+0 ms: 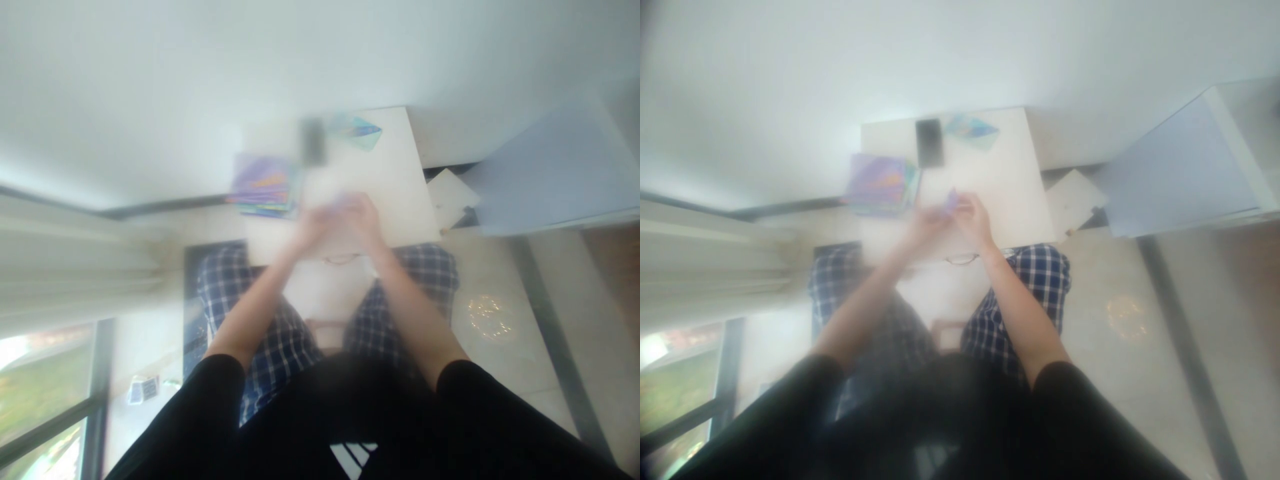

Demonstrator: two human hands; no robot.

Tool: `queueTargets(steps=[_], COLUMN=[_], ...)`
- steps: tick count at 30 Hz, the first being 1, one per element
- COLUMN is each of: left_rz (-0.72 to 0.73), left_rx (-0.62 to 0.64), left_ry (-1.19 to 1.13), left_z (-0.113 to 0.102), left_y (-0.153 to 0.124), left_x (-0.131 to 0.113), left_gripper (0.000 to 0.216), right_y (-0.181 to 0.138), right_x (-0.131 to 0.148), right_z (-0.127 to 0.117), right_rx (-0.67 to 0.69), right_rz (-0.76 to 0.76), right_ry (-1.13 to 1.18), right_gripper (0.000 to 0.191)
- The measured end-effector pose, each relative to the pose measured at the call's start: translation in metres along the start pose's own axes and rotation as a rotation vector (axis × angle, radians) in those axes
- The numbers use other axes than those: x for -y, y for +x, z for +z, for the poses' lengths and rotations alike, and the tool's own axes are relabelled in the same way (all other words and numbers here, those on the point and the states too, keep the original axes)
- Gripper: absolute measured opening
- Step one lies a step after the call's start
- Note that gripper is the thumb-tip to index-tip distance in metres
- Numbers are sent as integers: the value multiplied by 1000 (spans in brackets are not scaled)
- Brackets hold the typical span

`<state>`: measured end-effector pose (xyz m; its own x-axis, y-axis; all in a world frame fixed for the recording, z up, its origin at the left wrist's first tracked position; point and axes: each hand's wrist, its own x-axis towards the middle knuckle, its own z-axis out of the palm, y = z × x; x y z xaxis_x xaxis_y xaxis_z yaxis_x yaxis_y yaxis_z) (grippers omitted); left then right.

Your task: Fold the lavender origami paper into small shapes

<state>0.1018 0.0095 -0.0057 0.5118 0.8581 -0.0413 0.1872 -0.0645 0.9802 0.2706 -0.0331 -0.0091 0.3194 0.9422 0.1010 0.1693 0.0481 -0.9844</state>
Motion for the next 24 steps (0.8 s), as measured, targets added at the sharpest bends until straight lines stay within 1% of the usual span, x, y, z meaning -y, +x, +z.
queueTargets(steps=[2,6,10,13,17,20,22,24], left_rz=[-2,12,11,-2,-103,-117,-106,-109], left_rx=[-26,-81,-79,-138,-246,-275,-275,-284], left_ry=[23,73,132,151,139,120,118,120], left_z=[-1,-2,-1,-2,-7,-9,-8,-6], left_y=[-1,-3,-4,0,7,10,9,8], left_x=[1,2,4,7,9,10,12,15], left_gripper=[36,31,28,28,29,28,25,23], right_y=[-3,-6,-5,-7,-11,-12,-11,-9], right_x=[3,12,17,20,21,22,22,23], right_z=[1,-2,-6,-8,-6,-4,-4,-5], right_rx=[-27,-55,-81,-6,146,157,165,203], right_rz=[-37,-145,-144,-156,-185,-191,-197,-202], right_ry=[-32,-46,-73,-110,-150,-179,-189,-182], right_gripper=[42,32,35,34,35,34,29,23])
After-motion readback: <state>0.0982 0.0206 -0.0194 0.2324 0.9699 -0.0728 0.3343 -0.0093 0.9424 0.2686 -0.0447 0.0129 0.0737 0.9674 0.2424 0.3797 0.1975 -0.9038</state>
